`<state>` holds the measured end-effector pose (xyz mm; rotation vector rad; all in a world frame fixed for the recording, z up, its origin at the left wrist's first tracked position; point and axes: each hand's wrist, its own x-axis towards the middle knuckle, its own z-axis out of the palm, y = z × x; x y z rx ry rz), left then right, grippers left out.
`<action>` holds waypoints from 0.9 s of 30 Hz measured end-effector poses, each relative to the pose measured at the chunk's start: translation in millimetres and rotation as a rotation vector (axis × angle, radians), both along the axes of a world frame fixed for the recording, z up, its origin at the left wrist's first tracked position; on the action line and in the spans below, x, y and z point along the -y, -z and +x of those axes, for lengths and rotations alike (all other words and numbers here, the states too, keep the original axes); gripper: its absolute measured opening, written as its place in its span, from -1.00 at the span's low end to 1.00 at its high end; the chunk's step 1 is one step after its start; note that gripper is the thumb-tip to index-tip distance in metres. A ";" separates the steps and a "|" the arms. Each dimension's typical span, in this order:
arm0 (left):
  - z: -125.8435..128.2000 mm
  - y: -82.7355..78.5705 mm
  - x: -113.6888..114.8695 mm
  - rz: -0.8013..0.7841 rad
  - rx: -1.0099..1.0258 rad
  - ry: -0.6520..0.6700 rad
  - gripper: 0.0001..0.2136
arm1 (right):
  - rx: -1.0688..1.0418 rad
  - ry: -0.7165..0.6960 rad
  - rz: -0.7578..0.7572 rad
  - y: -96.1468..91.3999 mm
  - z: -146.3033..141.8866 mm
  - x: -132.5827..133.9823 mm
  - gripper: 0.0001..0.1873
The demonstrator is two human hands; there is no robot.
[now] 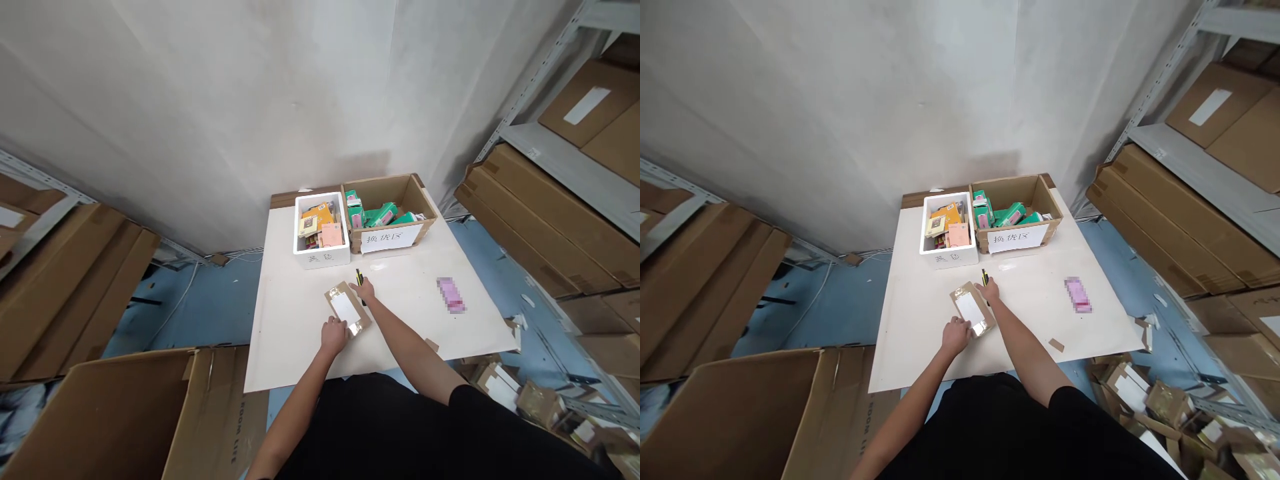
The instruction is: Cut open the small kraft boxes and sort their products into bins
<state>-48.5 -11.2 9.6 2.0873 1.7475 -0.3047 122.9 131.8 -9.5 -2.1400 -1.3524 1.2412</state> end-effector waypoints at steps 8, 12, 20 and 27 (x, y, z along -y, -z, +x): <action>-6.6 7.0 -59.7 -0.072 -0.047 0.257 -0.02 | 0.177 -0.122 -0.080 20.3 48.4 83.1 -0.38; -1.9 19.4 -50.3 -0.044 -0.083 0.166 -0.09 | 0.180 -0.090 -0.142 27.9 51.8 96.5 -0.32; 18.1 27.8 -34.9 0.059 -0.109 0.096 -0.38 | 0.172 0.082 -0.028 17.0 66.2 51.9 -0.57; 15.1 32.5 -27.3 0.116 -0.079 0.087 -0.37 | -0.192 0.085 -0.131 39.7 106.9 109.3 -0.42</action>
